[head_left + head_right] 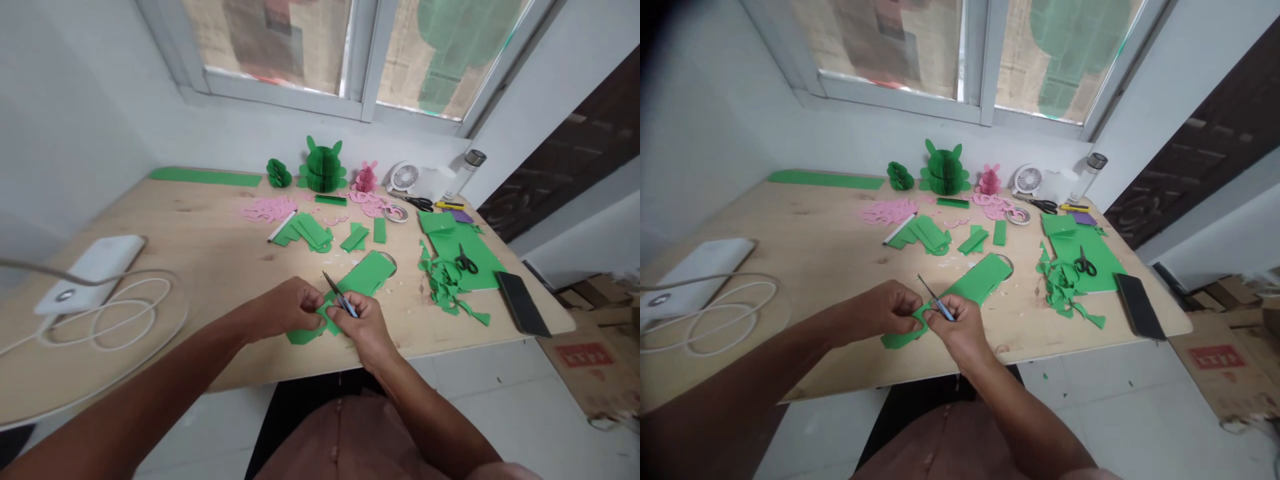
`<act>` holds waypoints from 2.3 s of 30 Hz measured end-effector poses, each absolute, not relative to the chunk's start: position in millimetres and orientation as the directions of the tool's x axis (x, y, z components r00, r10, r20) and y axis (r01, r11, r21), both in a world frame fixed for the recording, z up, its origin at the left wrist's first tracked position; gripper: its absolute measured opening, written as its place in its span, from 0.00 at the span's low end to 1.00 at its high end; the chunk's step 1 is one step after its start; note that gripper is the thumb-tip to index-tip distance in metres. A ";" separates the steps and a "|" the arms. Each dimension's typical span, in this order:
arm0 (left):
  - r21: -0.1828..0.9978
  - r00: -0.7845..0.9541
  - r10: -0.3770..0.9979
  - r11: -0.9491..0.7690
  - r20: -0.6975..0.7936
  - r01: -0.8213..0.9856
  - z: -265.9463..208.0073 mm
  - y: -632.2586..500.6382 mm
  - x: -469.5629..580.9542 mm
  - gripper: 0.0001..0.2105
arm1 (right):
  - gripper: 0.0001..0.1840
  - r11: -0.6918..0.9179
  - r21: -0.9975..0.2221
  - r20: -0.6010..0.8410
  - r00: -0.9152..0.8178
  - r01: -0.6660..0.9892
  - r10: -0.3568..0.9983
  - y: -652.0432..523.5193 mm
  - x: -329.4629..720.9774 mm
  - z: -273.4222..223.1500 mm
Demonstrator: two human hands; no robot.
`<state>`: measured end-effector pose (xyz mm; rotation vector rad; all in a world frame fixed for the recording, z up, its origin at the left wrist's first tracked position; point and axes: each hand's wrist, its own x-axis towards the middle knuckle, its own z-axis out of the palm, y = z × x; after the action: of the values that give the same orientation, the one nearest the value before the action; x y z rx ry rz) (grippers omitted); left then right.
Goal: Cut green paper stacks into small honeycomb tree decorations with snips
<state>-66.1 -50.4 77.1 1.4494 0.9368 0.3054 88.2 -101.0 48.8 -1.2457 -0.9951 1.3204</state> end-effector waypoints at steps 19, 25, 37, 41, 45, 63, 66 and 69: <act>0.745 0.076 0.925 0.348 -0.374 -0.569 26.8 -99.7 -26.4 0.12 | 0.14 -0.055 -0.948 -0.157 0.309 -0.315 0.938 -86.0 71.7 33.2; 0.674 -0.079 0.951 0.152 -0.300 -0.723 35.2 -100.3 -4.1 0.13 | 0.17 -0.052 -0.909 -0.196 0.314 -0.413 0.929 -86.5 59.7 28.2; 0.589 -0.097 0.931 0.139 -0.351 -0.796 40.9 -99.8 -1.7 0.09 | 0.17 -0.068 -0.873 -0.238 0.300 -0.483 0.924 -88.0 56.5 31.4; 0.613 -0.123 0.928 0.130 -0.353 -0.779 40.7 -98.6 -2.4 0.08 | 0.17 -0.049 -0.871 -0.228 0.314 -0.489 0.922 -88.1 56.8 30.9; 0.625 -0.127 0.928 0.131 -0.351 -0.770 38.7 -97.8 -2.0 0.08 | 0.17 -0.047 -0.876 -0.230 0.330 -0.481 0.916 -87.3 57.1 29.1; 0.607 -0.275 0.875 0.026 -0.398 -0.794 64.5 -82.5 -5.7 0.09 | 0.25 -0.138 -0.864 -0.256 0.186 -0.485 0.949 -111.9 58.7 25.8; 0.638 -0.264 0.881 0.055 -0.393 -0.768 61.0 -82.5 -2.7 0.09 | 0.25 -0.142 -0.856 -0.267 0.191 -0.496 0.945 -111.9 56.4 25.2; 0.676 -0.274 0.878 0.073 -0.392 -0.733 57.7 -83.5 -0.3 0.09 | 0.25 -0.134 -0.850 -0.259 0.180 -0.510 0.949 -111.4 55.5 24.9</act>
<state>-0.3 -83.5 57.7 0.1974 0.9873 1.5682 55.5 -111.4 24.9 -1.0659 -0.5472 1.3706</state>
